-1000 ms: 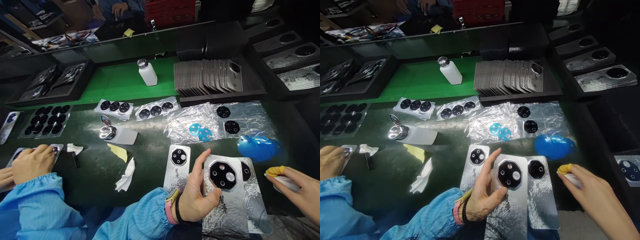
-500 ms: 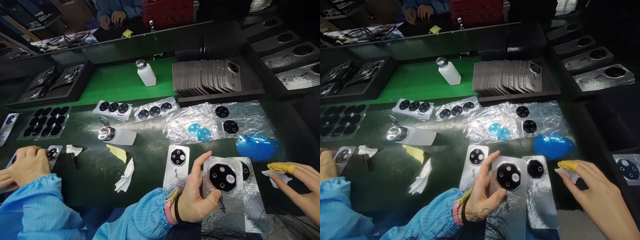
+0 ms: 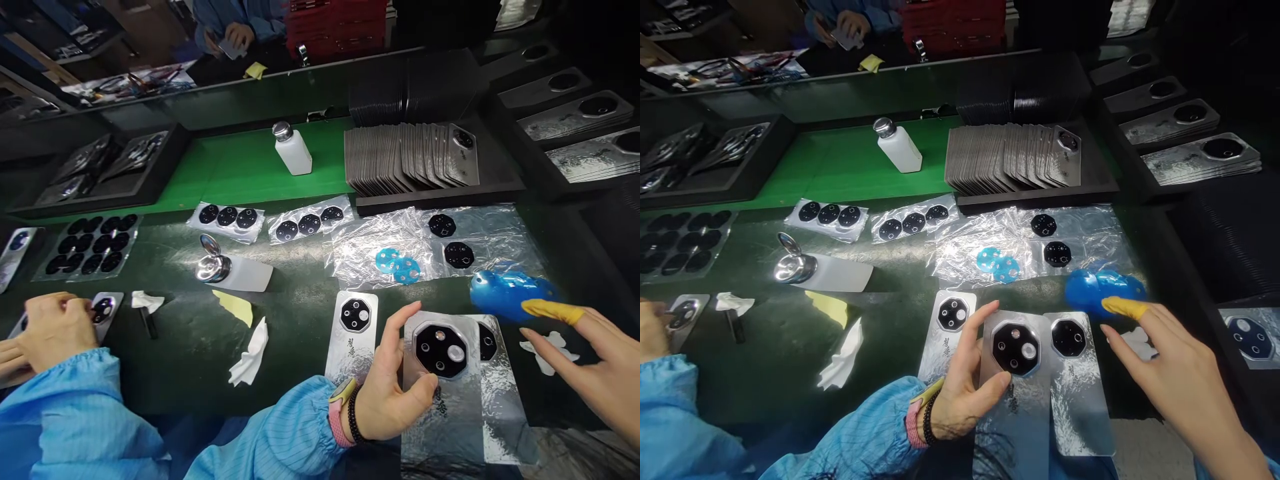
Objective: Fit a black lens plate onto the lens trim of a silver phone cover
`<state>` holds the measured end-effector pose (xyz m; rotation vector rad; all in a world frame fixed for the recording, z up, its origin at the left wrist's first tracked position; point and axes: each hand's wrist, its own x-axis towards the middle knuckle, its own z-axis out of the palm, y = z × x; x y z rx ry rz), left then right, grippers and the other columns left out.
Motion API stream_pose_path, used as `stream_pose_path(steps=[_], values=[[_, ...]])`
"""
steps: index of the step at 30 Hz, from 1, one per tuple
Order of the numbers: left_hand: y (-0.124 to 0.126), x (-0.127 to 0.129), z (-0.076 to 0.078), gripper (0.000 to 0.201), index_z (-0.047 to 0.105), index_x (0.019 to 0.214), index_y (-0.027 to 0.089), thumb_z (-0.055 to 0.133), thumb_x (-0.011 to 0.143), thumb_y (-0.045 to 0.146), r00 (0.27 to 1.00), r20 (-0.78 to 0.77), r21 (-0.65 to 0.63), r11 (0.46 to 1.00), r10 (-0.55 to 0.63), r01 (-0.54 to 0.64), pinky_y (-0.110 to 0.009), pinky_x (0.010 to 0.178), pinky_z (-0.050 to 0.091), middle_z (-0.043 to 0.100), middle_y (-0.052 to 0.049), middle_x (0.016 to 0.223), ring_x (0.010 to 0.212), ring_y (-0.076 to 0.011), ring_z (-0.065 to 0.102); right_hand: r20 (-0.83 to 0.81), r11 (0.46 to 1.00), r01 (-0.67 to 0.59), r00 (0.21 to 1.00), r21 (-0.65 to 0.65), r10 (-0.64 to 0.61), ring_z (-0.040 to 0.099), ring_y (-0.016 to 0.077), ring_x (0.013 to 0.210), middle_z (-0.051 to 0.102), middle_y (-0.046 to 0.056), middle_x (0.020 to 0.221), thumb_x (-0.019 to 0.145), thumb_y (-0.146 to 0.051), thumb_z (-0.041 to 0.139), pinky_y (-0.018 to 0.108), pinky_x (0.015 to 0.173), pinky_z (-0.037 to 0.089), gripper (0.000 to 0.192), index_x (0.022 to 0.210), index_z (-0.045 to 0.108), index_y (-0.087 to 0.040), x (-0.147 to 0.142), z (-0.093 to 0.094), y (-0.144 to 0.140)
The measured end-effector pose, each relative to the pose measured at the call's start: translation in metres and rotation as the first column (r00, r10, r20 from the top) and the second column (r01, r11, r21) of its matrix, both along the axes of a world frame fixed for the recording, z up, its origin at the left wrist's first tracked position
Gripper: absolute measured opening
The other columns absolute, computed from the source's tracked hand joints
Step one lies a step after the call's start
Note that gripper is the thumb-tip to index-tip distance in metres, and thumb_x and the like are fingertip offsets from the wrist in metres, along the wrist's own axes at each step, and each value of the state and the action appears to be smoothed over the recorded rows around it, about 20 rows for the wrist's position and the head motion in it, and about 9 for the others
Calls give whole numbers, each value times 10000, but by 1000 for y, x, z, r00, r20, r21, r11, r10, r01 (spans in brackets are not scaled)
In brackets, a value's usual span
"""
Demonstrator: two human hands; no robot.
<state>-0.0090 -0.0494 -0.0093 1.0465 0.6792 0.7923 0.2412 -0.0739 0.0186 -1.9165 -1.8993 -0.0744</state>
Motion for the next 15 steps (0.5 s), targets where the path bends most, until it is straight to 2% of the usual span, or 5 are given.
stream_pose_path(steps=[2,4,6,9,15], values=[[3,2,-1,743,279,1440,185,654,840,414,1000,21,-56,998,13,-11,-316,716,509,616,-19,806,698,-172,603,24,987,-120,993,103,118,664,186,593,681,20,740,996,-664,307,296,394,411,508,957,624,-269,-4,5,22],[8,3,-2,802,246,1452,180,679,822,421,1000,17,-115,993,16,-14,-322,748,514,650,-34,858,769,-194,636,32,980,-151,988,130,148,654,193,578,669,42,725,1017,-612,297,294,412,432,512,949,612,-214,-5,3,46],[13,3,-3,844,235,1458,182,704,799,423,999,11,-155,987,30,-28,-344,802,517,678,-49,914,844,-218,659,19,986,-156,988,63,155,641,224,594,637,45,688,1008,-580,308,321,471,472,501,956,615,-188,-4,-6,68],[18,3,-6,855,262,1455,189,727,772,408,997,7,-175,982,76,-74,-383,882,507,696,-69,1017,953,-248,664,-22,979,-204,979,-21,204,649,273,751,654,70,789,956,-470,427,369,599,522,334,990,596,-183,-4,-23,91],[18,3,-9,850,256,1463,189,719,775,377,998,0,-181,981,70,-68,-404,932,491,707,-71,1040,991,-255,666,8,967,-243,970,-70,244,623,304,885,657,84,881,870,-315,559,404,697,538,171,994,563,-197,-8,-41,104]])
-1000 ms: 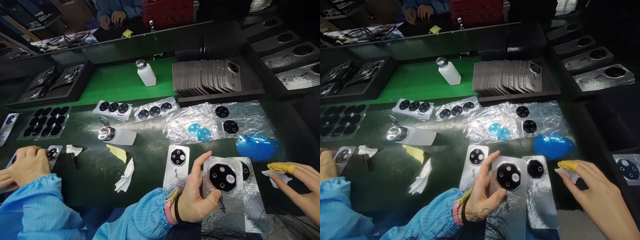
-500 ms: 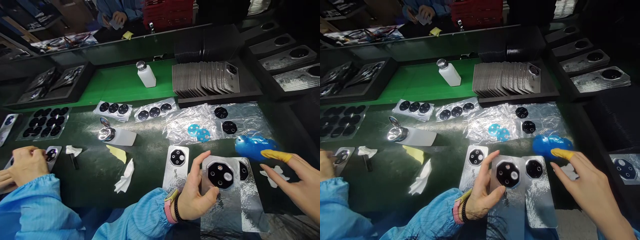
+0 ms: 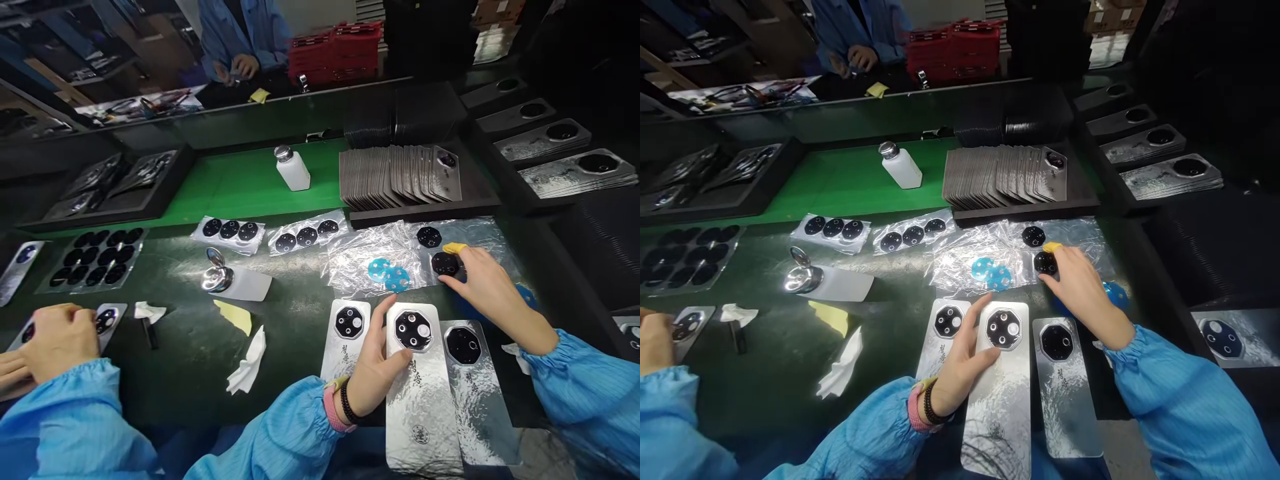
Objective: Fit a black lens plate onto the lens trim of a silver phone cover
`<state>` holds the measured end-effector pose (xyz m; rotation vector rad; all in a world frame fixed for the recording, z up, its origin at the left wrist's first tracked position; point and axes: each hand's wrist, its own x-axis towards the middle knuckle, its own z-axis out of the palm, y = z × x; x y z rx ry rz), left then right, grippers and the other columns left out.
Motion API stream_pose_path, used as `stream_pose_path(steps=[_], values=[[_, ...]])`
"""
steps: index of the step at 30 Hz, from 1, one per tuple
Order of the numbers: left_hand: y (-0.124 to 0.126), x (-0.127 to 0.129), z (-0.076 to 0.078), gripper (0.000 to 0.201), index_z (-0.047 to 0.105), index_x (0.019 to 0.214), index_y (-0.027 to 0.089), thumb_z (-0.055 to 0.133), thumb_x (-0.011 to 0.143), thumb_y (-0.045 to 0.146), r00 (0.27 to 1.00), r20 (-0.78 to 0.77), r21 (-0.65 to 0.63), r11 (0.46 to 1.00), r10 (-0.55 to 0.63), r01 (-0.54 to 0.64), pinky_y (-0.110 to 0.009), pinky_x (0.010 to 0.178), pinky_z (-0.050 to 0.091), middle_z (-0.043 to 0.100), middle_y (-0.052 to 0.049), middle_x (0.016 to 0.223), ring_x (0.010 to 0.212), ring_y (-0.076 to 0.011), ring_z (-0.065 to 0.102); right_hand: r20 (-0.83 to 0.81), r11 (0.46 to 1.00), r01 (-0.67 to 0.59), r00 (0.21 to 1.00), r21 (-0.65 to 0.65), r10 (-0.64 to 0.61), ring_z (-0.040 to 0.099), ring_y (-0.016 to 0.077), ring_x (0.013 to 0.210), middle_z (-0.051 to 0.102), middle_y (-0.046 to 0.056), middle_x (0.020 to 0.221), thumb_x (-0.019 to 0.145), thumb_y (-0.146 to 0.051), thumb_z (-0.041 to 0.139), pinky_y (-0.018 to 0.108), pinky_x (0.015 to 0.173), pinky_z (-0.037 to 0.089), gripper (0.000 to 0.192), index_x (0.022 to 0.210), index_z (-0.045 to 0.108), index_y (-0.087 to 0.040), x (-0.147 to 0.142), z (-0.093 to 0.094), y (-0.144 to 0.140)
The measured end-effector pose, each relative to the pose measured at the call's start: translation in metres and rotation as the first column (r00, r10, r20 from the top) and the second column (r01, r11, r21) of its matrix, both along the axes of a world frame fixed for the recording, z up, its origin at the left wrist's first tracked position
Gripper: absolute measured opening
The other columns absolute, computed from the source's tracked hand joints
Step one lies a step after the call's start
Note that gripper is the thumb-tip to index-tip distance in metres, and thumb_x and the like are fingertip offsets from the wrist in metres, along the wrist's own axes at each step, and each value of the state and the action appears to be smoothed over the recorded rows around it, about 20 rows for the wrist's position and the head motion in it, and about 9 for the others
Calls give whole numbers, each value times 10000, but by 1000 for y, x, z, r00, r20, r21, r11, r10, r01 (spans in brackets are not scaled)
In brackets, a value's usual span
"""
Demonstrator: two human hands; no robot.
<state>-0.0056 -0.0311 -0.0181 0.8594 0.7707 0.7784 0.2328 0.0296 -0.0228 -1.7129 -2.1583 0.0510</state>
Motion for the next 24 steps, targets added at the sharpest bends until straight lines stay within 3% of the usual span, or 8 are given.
stream_pose_path(steps=[7,10,13,15,18,24], values=[[-1,-1,1,773,277,1420,179,689,779,306,999,-43,33,999,-2,4,-408,999,452,663,-98,1168,1098,-263,625,-52,997,39,998,-66,-43,647,312,886,670,72,904,771,-271,643,420,719,557,231,976,552,-215,-1,2,7],[0,0,3,666,409,1344,204,687,741,257,991,-126,81,996,40,-30,-382,995,440,623,-80,1228,1114,-249,590,-135,997,56,989,-54,-63,667,302,884,677,76,926,760,-275,625,424,741,576,261,998,541,-207,-3,12,3],[4,1,7,313,607,1028,188,669,728,255,972,-232,139,990,35,-3,-324,899,456,648,-40,1011,948,-207,589,-278,995,-100,956,-4,95,688,256,880,681,72,990,820,-279,571,380,759,600,283,1085,526,-190,-10,29,-10],[6,2,10,136,613,820,178,641,753,293,957,-290,150,988,8,37,-288,782,457,611,-15,801,778,-171,552,-322,959,-280,905,42,279,692,237,902,679,69,1020,872,-251,518,350,777,610,274,1139,514,-186,-17,41,-21],[9,3,15,189,587,721,174,626,765,354,945,-324,148,989,34,15,-252,649,428,558,0,683,654,-145,483,-329,899,-432,840,74,431,684,246,967,666,76,1071,900,-183,475,346,815,616,318,1217,492,-201,-27,55,-36],[8,5,18,172,606,708,173,645,727,339,940,-329,164,986,87,-34,-239,645,449,590,-4,677,654,-146,521,-341,857,-507,792,97,507,637,271,1093,648,104,1080,882,-62,447,383,912,591,426,1282,463,-211,-38,55,-48]])
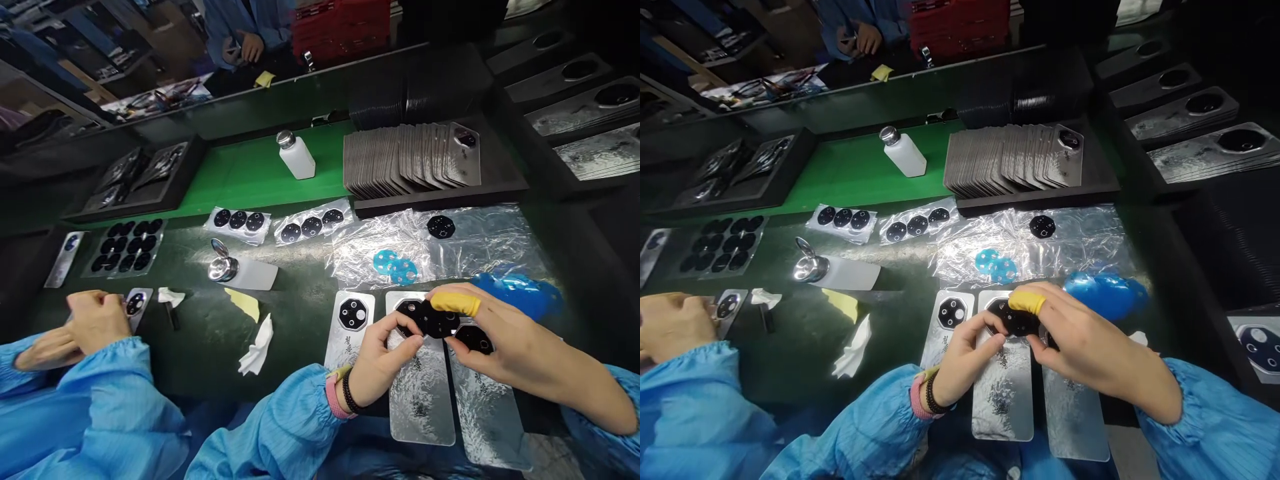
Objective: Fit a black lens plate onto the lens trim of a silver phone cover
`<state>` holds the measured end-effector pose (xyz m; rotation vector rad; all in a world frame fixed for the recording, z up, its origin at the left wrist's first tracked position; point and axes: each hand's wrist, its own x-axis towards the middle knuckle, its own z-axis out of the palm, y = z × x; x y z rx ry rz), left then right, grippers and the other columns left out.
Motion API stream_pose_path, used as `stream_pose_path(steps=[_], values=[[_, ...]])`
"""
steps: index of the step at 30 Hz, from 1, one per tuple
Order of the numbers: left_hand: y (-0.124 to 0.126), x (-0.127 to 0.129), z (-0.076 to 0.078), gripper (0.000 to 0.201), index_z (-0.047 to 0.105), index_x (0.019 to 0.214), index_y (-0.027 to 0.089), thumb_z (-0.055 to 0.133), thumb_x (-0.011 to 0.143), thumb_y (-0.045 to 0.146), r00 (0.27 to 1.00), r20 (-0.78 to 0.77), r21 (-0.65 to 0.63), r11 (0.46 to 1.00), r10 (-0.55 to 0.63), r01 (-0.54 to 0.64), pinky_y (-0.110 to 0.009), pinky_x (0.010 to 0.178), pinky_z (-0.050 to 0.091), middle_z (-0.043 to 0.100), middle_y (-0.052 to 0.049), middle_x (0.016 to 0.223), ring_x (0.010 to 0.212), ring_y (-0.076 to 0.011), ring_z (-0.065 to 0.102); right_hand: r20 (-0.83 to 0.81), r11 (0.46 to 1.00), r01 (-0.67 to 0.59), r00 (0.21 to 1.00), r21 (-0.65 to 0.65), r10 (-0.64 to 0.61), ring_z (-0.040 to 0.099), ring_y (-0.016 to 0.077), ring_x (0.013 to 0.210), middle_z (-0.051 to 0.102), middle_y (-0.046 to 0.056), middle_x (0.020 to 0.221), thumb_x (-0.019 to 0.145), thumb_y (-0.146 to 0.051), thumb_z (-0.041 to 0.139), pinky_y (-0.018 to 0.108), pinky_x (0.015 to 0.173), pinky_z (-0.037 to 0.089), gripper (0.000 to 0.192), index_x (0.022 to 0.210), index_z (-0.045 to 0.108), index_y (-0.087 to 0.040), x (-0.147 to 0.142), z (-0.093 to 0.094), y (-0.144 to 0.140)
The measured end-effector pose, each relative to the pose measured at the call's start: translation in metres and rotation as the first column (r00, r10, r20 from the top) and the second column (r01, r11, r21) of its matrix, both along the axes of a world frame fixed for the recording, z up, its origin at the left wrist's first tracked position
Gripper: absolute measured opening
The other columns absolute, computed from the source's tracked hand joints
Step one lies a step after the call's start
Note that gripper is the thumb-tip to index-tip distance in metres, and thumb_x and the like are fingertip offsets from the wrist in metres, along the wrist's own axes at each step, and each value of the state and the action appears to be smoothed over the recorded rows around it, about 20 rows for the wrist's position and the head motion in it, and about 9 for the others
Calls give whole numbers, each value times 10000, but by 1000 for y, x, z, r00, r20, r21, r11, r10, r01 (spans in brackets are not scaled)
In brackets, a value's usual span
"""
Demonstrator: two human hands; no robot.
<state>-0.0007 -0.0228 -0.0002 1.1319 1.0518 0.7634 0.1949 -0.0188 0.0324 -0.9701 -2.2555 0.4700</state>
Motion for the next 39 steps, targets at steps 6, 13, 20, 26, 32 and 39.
stream_pose_path(steps=[6,13,20,26,32,39], values=[[-2,1,-3,121,616,685,179,637,719,293,997,-32,73,995,76,-73,-240,680,468,615,-4,671,669,-150,560,-38,999,-35,999,12,36,630,250,1093,646,99,1063,877,-24,440,364,915,586,416,1251,484,-203,-6,-6,0],[-3,-1,-3,124,626,668,181,640,715,295,994,-57,84,992,96,-91,-237,659,458,627,-3,655,652,-147,564,-108,995,52,992,-80,-60,660,239,1016,672,88,1053,945,-158,510,340,857,601,217,1152,541,-216,-5,-2,-1],[-6,-2,-5,99,639,697,181,638,737,272,995,-93,133,991,41,-28,-251,690,464,658,-10,693,684,-156,596,-173,764,253,887,-593,-428,680,222,676,694,29,747,835,-682,621,325,628,603,450,766,632,-237,0,7,1],[-7,-3,-5,56,645,758,187,640,772,241,997,-71,153,988,-7,18,-259,727,496,680,-16,756,739,-164,627,-189,683,217,864,-697,-467,653,202,618,663,23,661,724,-705,721,298,597,588,495,629,615,-231,0,11,7],[-9,-6,-9,490,561,1251,217,659,772,185,998,18,227,973,-52,46,-331,1002,481,671,-56,1203,1110,-220,629,-254,664,276,770,-695,-586,675,205,697,701,27,768,684,-703,763,306,675,616,472,686,651,-245,-1,7,6],[-11,-9,-12,672,408,1414,218,635,784,161,991,51,220,969,-127,112,-356,1077,444,613,-68,1310,1197,-239,590,-282,646,254,744,-719,-606,691,219,713,704,41,769,663,-715,771,319,697,628,516,626,616,-224,-10,1,2]])
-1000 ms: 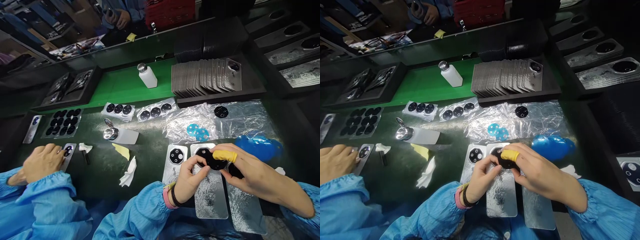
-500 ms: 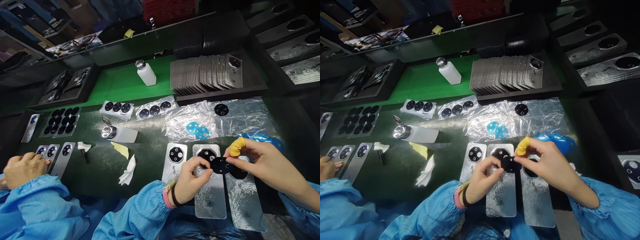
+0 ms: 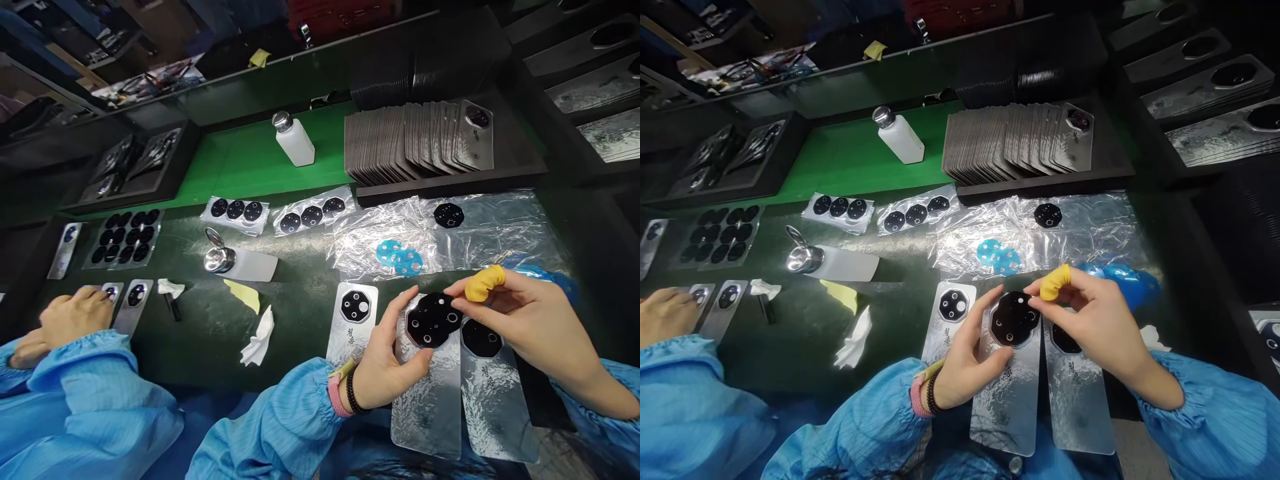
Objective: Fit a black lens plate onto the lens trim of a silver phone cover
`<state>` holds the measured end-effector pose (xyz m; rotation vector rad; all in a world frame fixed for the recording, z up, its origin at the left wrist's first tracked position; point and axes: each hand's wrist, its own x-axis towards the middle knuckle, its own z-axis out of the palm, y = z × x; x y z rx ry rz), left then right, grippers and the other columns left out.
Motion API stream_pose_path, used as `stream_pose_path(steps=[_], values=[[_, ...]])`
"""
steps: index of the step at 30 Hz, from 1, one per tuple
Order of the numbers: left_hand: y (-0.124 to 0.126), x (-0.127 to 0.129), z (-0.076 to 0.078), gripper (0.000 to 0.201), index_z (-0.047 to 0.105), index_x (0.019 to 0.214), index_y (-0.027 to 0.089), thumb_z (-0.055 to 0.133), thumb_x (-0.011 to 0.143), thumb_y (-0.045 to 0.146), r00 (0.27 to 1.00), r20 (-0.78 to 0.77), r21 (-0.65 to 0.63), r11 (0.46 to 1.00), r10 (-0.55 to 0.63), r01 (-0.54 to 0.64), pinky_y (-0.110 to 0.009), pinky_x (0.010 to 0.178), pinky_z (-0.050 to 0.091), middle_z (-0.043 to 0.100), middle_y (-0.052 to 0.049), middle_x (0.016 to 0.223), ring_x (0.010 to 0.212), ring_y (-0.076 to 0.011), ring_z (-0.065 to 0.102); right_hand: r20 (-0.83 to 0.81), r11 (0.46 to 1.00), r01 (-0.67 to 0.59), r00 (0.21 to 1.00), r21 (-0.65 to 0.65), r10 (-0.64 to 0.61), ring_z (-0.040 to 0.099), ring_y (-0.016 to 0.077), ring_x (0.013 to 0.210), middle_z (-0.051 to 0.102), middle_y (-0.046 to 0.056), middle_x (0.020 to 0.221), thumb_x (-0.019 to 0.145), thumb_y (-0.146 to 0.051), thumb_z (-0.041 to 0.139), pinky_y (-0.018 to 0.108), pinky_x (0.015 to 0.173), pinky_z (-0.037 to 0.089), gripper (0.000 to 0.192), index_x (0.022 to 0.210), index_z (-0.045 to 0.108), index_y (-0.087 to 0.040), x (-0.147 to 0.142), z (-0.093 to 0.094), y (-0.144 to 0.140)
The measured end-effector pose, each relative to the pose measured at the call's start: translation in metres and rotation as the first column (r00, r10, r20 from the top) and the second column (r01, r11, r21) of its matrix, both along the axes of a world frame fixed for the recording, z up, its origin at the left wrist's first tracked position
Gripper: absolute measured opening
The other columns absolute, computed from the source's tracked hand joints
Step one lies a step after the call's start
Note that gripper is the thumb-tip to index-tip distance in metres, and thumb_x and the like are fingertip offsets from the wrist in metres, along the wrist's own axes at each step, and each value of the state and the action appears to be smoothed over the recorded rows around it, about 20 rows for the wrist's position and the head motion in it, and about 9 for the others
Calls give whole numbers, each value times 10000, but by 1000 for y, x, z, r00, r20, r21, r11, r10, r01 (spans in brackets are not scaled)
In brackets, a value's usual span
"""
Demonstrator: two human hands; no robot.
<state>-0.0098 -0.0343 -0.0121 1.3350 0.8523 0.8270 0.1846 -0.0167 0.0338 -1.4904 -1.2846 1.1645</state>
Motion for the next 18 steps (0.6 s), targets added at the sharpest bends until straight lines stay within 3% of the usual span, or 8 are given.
stream_pose_path(steps=[5,12,18], values=[[-1,0,1,647,422,1390,195,625,777,154,1000,-12,40,999,4,-3,-405,1119,409,564,-93,1372,1277,-267,531,-10,995,79,997,67,-79,701,224,719,703,21,773,689,-620,809,347,699,645,406,679,661,-241,2,2,0],[-4,2,2,627,420,1385,194,596,786,143,1000,7,136,990,-28,27,-389,1009,504,614,-107,1275,1166,-264,602,8,991,72,997,112,-74,707,242,773,711,12,824,789,-459,783,402,757,651,208,762,695,-273,5,5,-6],[-6,1,1,674,401,1407,239,613,785,84,999,35,152,988,-26,20,-371,1042,474,596,-93,1310,1174,-251,604,18,991,52,998,125,-55,711,240,770,710,8,818,803,-456,772,379,734,655,215,751,679,-270,4,3,-9]])
